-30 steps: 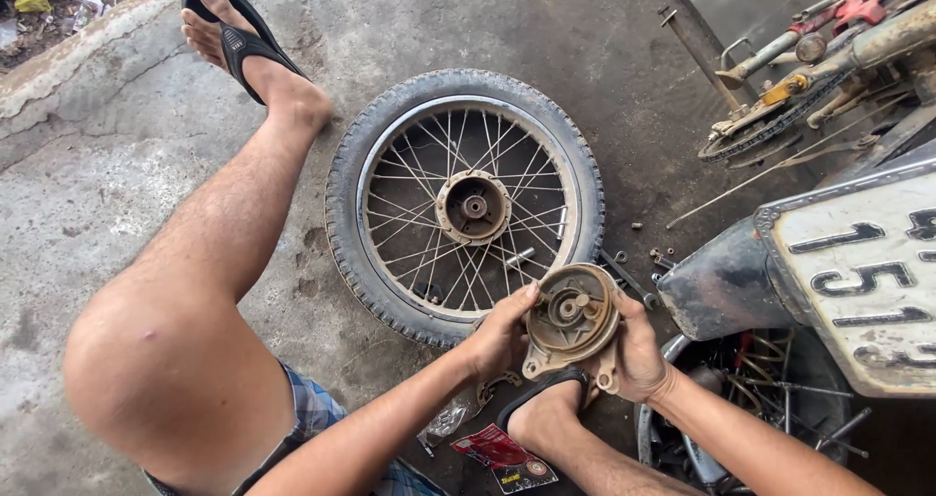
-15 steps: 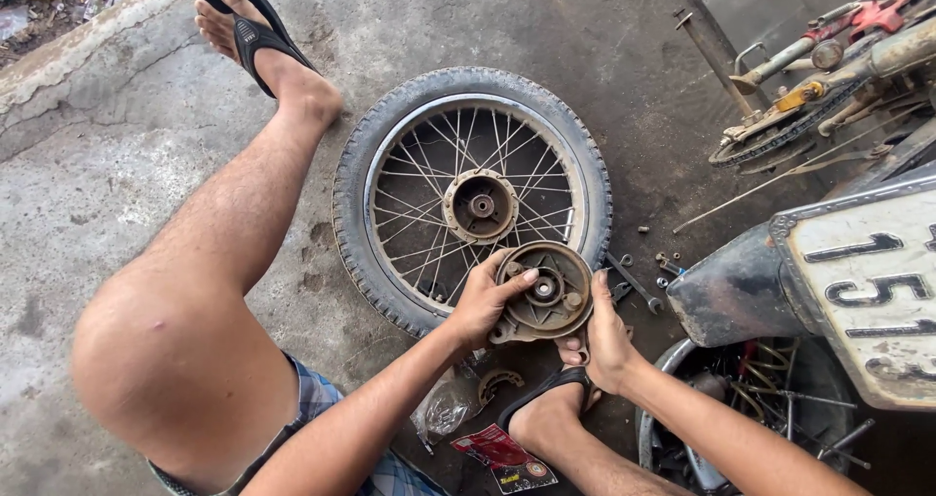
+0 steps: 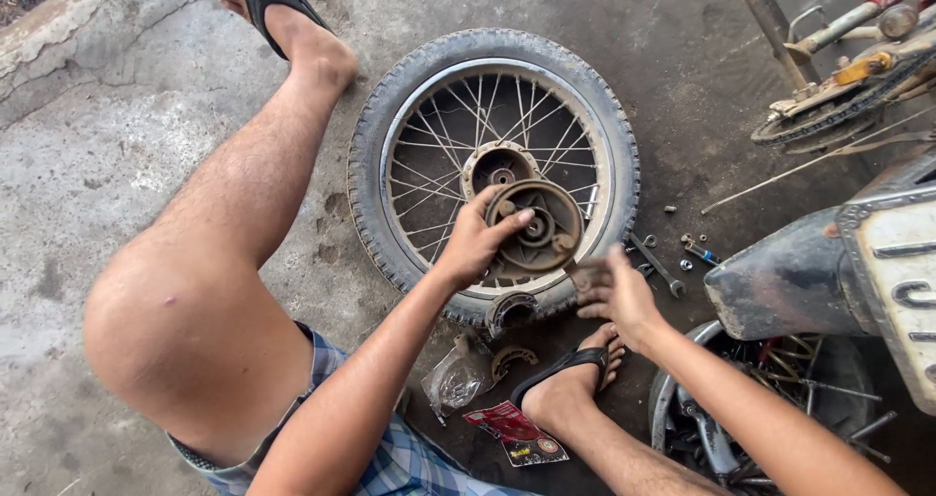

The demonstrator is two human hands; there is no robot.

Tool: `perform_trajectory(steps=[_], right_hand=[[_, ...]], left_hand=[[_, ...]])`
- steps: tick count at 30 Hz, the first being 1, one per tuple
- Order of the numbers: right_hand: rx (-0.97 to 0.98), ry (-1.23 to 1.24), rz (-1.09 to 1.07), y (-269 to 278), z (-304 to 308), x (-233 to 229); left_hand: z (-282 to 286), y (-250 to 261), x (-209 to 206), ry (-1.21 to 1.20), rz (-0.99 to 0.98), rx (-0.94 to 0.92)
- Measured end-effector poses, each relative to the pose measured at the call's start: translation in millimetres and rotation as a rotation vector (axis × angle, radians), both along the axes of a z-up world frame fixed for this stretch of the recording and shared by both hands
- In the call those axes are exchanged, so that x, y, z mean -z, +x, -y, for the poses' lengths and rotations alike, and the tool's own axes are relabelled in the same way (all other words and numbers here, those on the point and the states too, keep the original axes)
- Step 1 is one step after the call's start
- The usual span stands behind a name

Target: The person sits on the ground and assembles a motorcycle brake assembly. They use pliers to manipulate brake shoes and springs, then fit the shoes into the brake drum and secure them with a spring. The person tests the fit by placing the drum over the wheel hub.

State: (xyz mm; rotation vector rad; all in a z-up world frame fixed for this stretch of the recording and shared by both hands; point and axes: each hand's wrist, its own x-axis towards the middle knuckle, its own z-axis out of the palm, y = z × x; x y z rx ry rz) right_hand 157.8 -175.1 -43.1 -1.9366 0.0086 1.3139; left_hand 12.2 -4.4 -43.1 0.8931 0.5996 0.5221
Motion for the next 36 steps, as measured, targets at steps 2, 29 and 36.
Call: perform_trajectory(steps=[2,29,36], right_hand=[[-0.012,-0.1,0.16,-3,18,29],[-1.24,0.14,0.773,-50,-13,45],[-0.54,-0.222,0.577,-35,-24,-28]], left_hand=[[-14,-3,10,0.03,-0.01,-0.025],[-45,-31,48,-0.041,-0.362,0.045],[-18,-18,63,-0.066,-0.305,0.031]])
